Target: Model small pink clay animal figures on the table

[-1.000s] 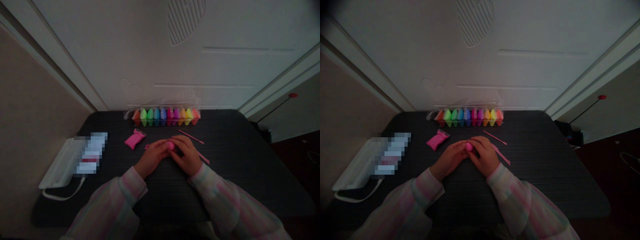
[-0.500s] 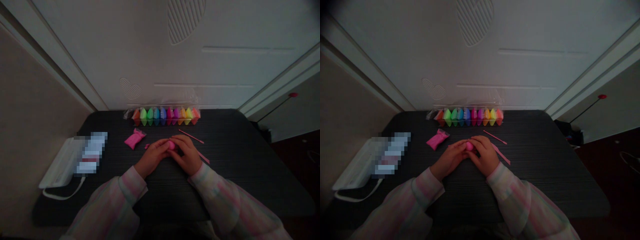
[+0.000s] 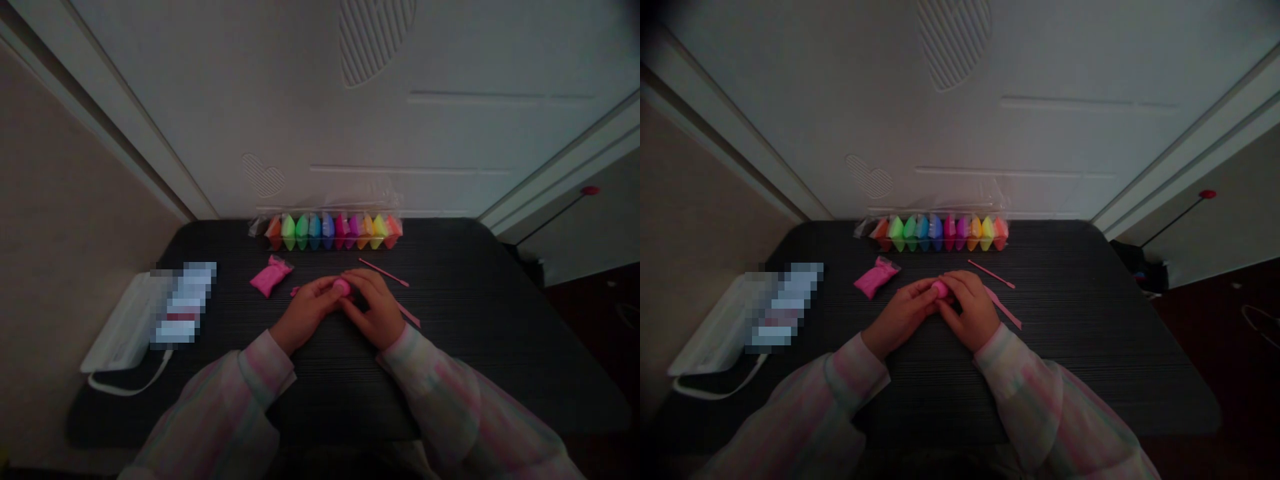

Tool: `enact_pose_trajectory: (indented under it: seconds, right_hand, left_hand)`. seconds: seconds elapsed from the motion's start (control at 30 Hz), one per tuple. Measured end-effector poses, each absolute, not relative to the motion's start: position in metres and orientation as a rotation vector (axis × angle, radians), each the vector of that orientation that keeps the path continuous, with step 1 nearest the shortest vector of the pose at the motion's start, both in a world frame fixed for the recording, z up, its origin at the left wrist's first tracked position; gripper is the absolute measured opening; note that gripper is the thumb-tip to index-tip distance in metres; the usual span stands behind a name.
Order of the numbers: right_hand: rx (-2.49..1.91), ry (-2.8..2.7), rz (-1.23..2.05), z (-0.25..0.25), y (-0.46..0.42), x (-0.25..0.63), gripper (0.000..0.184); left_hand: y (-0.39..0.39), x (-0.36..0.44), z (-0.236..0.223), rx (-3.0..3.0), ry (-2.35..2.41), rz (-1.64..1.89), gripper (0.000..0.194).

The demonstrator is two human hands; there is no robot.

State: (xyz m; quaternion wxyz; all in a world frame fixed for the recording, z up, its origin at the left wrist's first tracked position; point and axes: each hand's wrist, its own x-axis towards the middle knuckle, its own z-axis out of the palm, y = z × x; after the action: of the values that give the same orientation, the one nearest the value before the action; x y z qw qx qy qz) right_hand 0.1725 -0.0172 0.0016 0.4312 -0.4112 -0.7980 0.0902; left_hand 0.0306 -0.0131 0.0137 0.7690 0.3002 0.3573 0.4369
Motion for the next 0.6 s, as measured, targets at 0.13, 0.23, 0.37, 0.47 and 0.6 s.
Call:
enact_pose_trajectory:
  seconds: [0.13, 0.23, 0.37, 0.47, 0.6]
  right_hand:
    - [-1.027, -1.991, 0.216, 0.0001, -0.0166, 0.1727, 0.027]
    - [-1.031, -1.987, 0.215, -0.0003, -0.0165, 0.1724, 0.027]
    - [-1.026, -1.997, 0.218, 0.0002, -0.0169, 0.1726, 0.031]
    - [-1.034, -1.995, 0.227, 0.0006, -0.0173, 0.1731, 0.036]
    - [-1.040, -1.994, 0.245, 0.0007, -0.0173, 0.1735, 0.032]
  left_hand:
    - [-0.0130, 0.0308, 0.0128, 0.566, 0.749, 0.962, 0.017]
    - [-0.0128, 0.0306, 0.0127, 0.560, 0.751, 0.961, 0.019]
    - [-0.0129, 0.0300, 0.0139, 0.607, 0.769, 0.947, 0.020]
    - [-0.0127, 0.0296, 0.0138, 0.596, 0.784, 0.938, 0.020]
    - [-0.0121, 0.0294, 0.0122, 0.551, 0.771, 0.954, 0.019]
